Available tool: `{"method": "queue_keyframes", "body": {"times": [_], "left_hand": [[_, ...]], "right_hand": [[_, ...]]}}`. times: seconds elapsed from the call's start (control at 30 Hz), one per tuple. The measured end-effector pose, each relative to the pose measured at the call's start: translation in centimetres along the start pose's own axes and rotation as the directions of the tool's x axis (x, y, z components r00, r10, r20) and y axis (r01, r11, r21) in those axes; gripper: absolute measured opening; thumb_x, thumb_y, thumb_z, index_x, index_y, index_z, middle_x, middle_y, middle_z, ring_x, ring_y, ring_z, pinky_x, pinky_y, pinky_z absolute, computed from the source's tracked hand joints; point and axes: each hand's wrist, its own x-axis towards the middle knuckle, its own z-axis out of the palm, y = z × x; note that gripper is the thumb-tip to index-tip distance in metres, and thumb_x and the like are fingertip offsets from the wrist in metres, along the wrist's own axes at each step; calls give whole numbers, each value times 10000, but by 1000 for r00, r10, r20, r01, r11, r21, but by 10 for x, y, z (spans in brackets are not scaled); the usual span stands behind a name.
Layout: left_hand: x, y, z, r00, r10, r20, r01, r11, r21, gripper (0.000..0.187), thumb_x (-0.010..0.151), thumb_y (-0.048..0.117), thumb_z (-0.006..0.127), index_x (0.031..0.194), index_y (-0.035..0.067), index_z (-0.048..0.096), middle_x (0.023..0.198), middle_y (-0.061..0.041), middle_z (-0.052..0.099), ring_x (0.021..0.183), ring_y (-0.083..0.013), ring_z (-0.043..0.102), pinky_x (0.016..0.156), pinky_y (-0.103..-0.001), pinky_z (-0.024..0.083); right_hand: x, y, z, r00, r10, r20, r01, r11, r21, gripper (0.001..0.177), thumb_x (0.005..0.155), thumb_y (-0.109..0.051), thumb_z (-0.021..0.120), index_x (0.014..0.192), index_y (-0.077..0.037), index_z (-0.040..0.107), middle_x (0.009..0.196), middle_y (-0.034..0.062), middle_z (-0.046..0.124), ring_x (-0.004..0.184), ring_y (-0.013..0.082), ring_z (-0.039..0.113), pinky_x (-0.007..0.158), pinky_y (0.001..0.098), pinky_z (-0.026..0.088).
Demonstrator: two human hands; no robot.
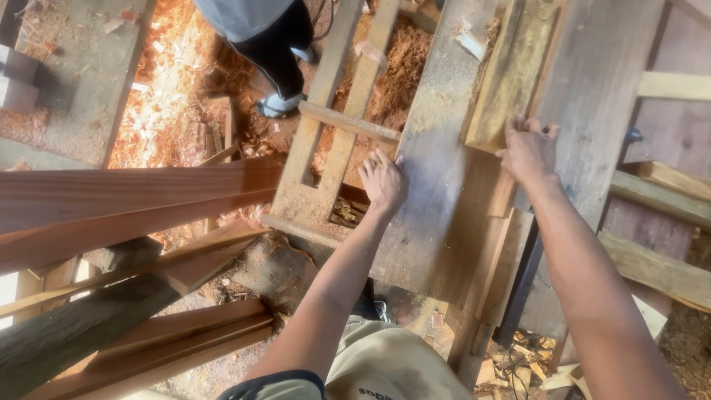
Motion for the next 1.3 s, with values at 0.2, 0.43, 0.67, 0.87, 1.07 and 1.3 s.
{"method": "queue_keyframes", "body": {"times": [0.2, 0.43, 0.67, 0.87, 1.07, 1.3], "left_hand": [[13, -12, 47, 999, 34, -7, -34, 999, -40, 641, 1094, 462, 134, 1485, 52, 434, 1336, -145, 647, 1272, -286, 454, 1005, -441, 255], [11, -11, 44, 997, 38, -68, -44, 996, -75, 670, 1101, 446, 116, 1461, 31, 500, 1319, -167, 677, 1248, -284, 463, 1008, -440, 261], [8, -8, 39, 997, 31, -71, -37, 995, -87, 653, 1107, 412, 130, 1452, 8, 509, 1327, -172, 677, 1242, -293, 465, 1002, -439, 257], [6, -8, 39, 998, 35, -55, -40, 995, -91, 649, 1102, 415, 130, 1453, 21, 508, 1334, -162, 674, 1236, -286, 459, 1010, -443, 252], [6, -7, 38, 998, 35, -60, -39, 996, -74, 639, 1101, 398, 131, 1453, 26, 514, 1320, -178, 682, 1219, -286, 468, 989, -445, 258], [4, -6, 34, 995, 51, -91, -59, 994, -87, 624, 1103, 388, 146, 1437, 29, 532, 1304, -183, 690, 1216, -301, 488, 984, -444, 278]], "right_hand": [[-3, -12, -30, 995, 72, 72, -74, 997, 23, 797, 889, -284, 745, 1569, -20, 423, 1533, 162, 560, 1342, 286, 476, 991, 526, 267], [2, -17, -42, 987, 106, 119, -108, 994, 10, 777, 919, -289, 723, 1581, -36, 405, 1550, 150, 541, 1359, 265, 452, 1004, 518, 244], [4, -15, -48, 991, 91, 97, -96, 994, 49, 768, 917, -268, 732, 1571, -20, 416, 1560, 168, 530, 1365, 284, 442, 1003, 530, 238], [10, -9, -41, 989, 91, 119, -96, 995, 36, 799, 907, -286, 738, 1579, -27, 393, 1575, 174, 510, 1368, 287, 437, 1003, 536, 239], [14, -7, -43, 993, 73, 94, -78, 995, 59, 780, 900, -262, 747, 1562, -2, 426, 1575, 197, 503, 1361, 312, 446, 995, 539, 236], [22, -3, -36, 993, 79, 86, -83, 996, 40, 791, 903, -290, 749, 1564, -9, 419, 1566, 190, 517, 1381, 321, 442, 1007, 544, 256]]}}
